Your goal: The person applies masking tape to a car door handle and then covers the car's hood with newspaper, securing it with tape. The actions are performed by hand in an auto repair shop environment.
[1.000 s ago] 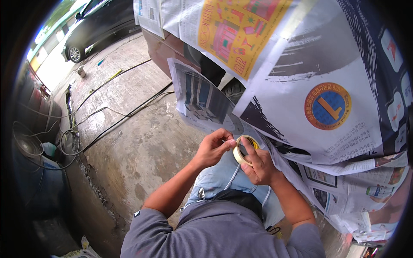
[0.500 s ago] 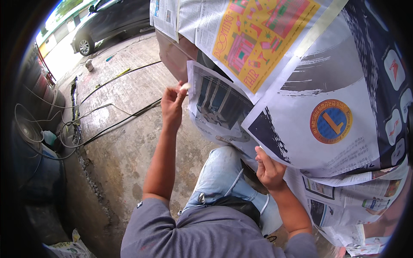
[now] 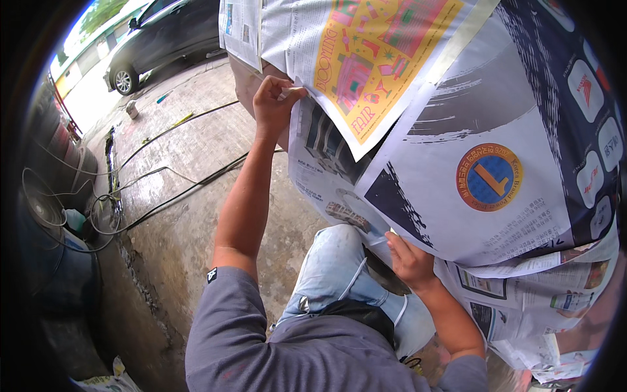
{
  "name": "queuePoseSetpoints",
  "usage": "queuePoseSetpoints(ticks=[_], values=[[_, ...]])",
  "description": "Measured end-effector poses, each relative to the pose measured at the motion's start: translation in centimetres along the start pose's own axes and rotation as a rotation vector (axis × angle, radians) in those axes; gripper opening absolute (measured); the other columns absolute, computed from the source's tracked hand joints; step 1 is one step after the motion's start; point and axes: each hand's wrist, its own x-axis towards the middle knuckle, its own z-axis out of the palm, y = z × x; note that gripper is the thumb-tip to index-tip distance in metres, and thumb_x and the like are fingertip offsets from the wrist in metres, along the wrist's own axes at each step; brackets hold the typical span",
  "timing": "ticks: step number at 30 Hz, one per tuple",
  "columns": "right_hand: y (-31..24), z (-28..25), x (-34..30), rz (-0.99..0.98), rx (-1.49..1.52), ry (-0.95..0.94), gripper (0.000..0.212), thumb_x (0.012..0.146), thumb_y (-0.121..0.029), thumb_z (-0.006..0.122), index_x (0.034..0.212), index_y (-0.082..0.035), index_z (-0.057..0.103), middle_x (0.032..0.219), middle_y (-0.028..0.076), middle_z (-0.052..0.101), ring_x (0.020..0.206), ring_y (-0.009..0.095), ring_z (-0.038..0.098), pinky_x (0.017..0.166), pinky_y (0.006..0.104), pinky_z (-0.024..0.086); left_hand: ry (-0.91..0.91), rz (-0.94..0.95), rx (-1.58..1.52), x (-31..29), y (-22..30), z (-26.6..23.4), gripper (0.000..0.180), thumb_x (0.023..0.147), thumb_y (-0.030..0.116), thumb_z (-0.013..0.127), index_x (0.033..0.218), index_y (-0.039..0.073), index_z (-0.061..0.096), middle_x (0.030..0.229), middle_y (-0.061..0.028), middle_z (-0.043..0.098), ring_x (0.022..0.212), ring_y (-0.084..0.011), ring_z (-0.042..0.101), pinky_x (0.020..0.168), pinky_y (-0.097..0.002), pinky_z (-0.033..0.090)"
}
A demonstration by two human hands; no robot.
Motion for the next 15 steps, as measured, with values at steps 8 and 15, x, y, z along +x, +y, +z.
queuePoseSetpoints(ticks=[8,15], values=[[1.9,-0.9,-7.9,0.382,0.250,-0.281,0.016,0.094,-0.011,0.070,0.108,-0.006,0.077,0.093,0.015,0.076,0.087,0.034,0.072,0.080,0.0428,0.057,0.057,-0.097,-0.104,2.9,-2.9,0.0,0.067,0.074,0.007,0.095,0.126,0.008,0.052,0.111,0.0036,0.052,0.094,-0.0083,0.054,0.083,-0.0213,0.048],[7.1,-4.6,-20.1,0.790,0.538,-0.399,0.014,0.101,-0.014,0.063,0.100,-0.005,0.073,0.081,0.005,0.072,0.065,0.017,0.067,0.061,0.0338,0.051,0.259,-0.131,-0.129,3.4,-6.3,-0.5,0.031,0.090,0.012,0.085,0.108,0.007,0.060,0.088,0.0046,0.054,0.079,-0.0062,0.053,0.073,-0.0227,0.048]])
